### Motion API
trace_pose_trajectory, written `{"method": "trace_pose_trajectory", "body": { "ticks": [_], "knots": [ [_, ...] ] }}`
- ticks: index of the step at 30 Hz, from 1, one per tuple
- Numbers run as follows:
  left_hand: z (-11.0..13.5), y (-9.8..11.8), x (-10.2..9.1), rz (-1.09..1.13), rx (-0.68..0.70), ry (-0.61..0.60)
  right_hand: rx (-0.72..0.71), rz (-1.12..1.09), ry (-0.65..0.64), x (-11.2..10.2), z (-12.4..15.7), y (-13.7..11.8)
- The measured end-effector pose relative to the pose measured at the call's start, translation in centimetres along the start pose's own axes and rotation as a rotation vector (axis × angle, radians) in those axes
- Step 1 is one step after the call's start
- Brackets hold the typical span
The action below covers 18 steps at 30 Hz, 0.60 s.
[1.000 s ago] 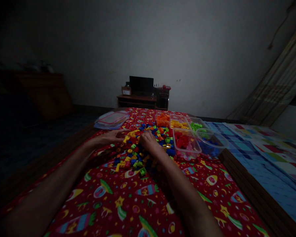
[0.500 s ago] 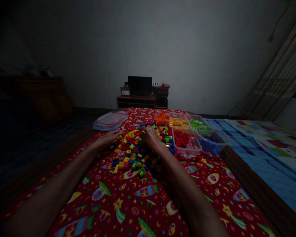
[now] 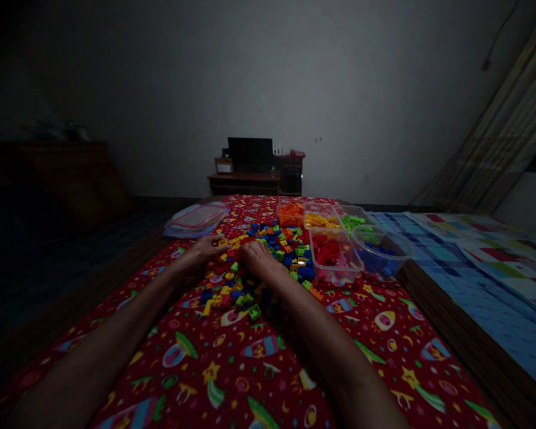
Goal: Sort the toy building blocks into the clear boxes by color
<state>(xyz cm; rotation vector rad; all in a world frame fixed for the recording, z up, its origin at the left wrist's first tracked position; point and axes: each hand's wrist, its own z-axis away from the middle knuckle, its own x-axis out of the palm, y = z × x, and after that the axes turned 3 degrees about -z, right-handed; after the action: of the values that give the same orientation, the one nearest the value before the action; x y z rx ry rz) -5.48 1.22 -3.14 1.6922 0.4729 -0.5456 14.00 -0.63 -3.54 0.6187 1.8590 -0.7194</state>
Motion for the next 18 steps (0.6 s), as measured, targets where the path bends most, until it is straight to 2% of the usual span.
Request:
{"method": "trace_pose_trajectory", "body": {
  "ticks": [4, 7, 9, 11, 13, 14, 16, 18],
  "knots": [
    [0.5, 0.9, -0.6, 0.150, -0.064, -0.049, 0.084, -0.100, 0.036, -1.4, 0.3, -0.3],
    [0.7, 1.2, -1.0, 0.253, -0.074, -0.088, 0.159, -0.263, 0.178, -1.9, 0.1, -0.1],
    [0.6, 1.4, -1.0, 0.317, -0.058, -0.096, 0.285, -0.418, 0.271, -2.0, -0.3, 0.1],
    [0.6, 2.0, -0.9, 0.371, -0.019, -0.096, 0.458, -0.627, 0.305, -2.0, -0.7, 0.3],
    [0.8, 2.9, -0.5, 0.403, 0.020, -0.127, 0.580, -0.921, 0.287, -2.0, -1.0, 0.2],
    [1.0, 3.5, -0.2, 0.410, 0.034, -0.156, 0.595, -1.082, 0.262, -2.0, -1.0, 0.1],
    [1.5, 4.6, 0.4, 0.413, 0.054, -0.214, 0.566, -1.338, 0.189, -2.2, -0.8, 0.0],
    [2.1, 5.5, 0.9, 0.407, 0.081, -0.258, 0.519, -1.433, 0.117, -2.5, -0.3, -0.2]
  ]
}}
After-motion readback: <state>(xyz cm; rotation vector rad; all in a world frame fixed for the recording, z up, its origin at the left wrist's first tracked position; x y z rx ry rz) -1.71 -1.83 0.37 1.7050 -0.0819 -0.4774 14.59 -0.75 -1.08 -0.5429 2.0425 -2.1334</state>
